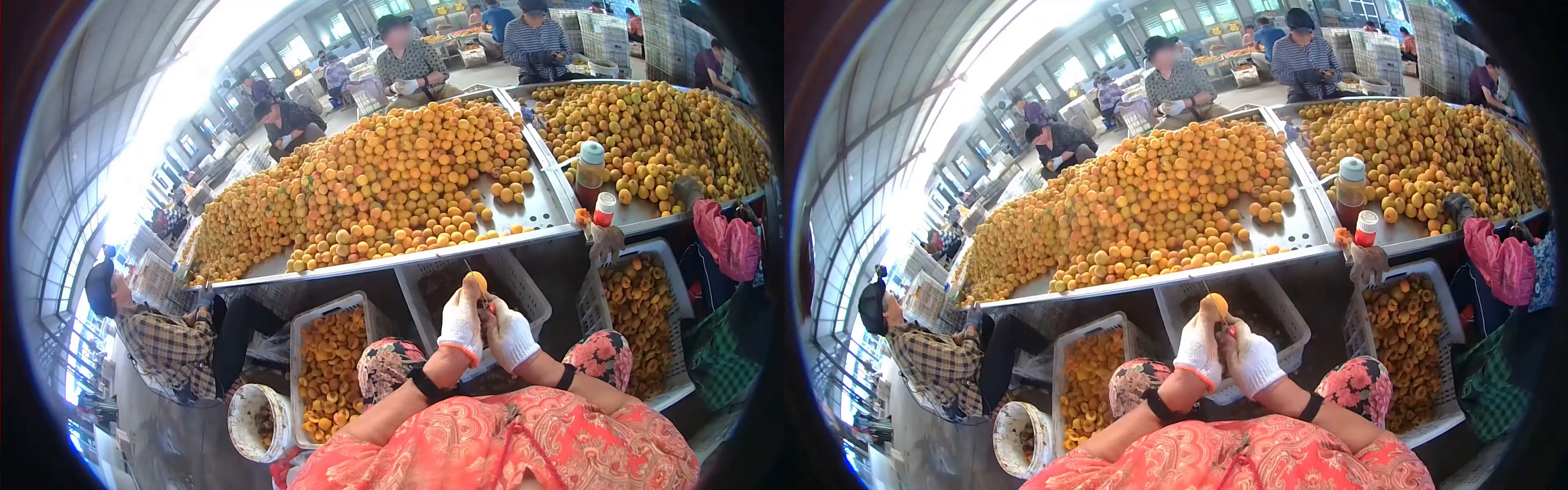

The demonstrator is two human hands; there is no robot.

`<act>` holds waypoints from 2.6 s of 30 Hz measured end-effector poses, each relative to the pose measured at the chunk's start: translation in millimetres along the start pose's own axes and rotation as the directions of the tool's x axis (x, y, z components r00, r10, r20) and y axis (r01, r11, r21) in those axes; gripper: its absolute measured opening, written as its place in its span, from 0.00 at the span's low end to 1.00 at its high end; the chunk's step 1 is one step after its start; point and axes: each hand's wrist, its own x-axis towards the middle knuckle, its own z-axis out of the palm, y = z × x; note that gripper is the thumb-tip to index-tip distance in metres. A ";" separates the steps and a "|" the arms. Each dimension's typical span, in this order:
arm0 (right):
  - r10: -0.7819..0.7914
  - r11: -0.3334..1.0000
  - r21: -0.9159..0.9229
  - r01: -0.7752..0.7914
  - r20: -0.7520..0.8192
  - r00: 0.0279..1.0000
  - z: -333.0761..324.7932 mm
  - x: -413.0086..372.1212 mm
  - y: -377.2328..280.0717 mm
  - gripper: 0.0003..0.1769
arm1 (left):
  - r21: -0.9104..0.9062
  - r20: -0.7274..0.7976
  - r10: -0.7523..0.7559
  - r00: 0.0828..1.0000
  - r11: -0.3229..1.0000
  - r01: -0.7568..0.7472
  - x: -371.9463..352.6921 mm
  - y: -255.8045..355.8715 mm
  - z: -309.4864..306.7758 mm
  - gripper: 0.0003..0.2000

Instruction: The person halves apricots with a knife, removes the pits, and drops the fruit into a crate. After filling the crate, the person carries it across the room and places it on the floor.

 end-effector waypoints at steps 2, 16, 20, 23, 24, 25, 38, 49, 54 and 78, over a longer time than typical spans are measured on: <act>0.000 0.997 0.076 0.000 0.003 1.000 2.9 0.1 3.4 0.12 | 0.031 0.032 0.036 0.999 0.999 -0.037 0.1 3.4 -1.4 0.22; -0.030 0.895 0.438 0.083 -0.126 0.992 -37.7 8.1 -49.9 0.05 | 0.100 0.116 0.144 0.983 0.983 -0.155 -22.9 42.7 -19.9 0.18; -0.121 0.914 0.333 0.232 -0.321 0.939 -29.4 15.0 -72.3 0.06 | 0.385 0.368 0.135 0.920 0.879 -0.283 -50.0 36.5 -2.2 0.15; -0.022 0.934 0.346 0.086 -0.186 0.982 -32.4 9.2 -81.1 0.11 | 0.417 0.410 0.473 0.780 0.663 -0.621 -58.7 38.3 0.5 0.20; 0.045 0.924 0.382 0.025 -0.173 0.984 -30.6 7.9 -82.8 0.12 | 0.506 0.458 0.526 0.717 0.508 -0.697 -59.3 41.8 -1.9 0.24; 0.109 0.907 0.419 -0.034 -0.157 0.982 -27.9 8.7 -83.0 0.12 | 0.538 0.514 0.470 0.718 0.476 -0.696 -65.3 47.7 -4.0 0.23; -0.044 0.941 0.300 0.155 -0.346 0.937 -12.5 24.1 -99.8 0.10 | -0.157 0.267 0.301 0.916 0.951 -0.267 -71.9 37.4 20.2 0.18; -0.244 0.965 0.009 0.262 -0.338 0.909 -11.1 31.3 -89.7 0.10 | -0.162 0.131 0.012 0.991 0.987 0.010 -68.2 45.8 20.1 0.22; -0.127 0.979 0.098 0.176 -0.381 0.916 -8.2 29.9 -79.4 0.11 | 0.122 0.228 0.334 0.915 0.922 -0.367 -33.3 24.9 -3.2 0.13; -0.348 0.914 -0.261 0.312 -0.105 0.932 4.5 17.0 -60.5 0.11 | -0.083 -0.088 -0.426 0.901 0.904 0.419 -77.2 31.5 -0.2 0.31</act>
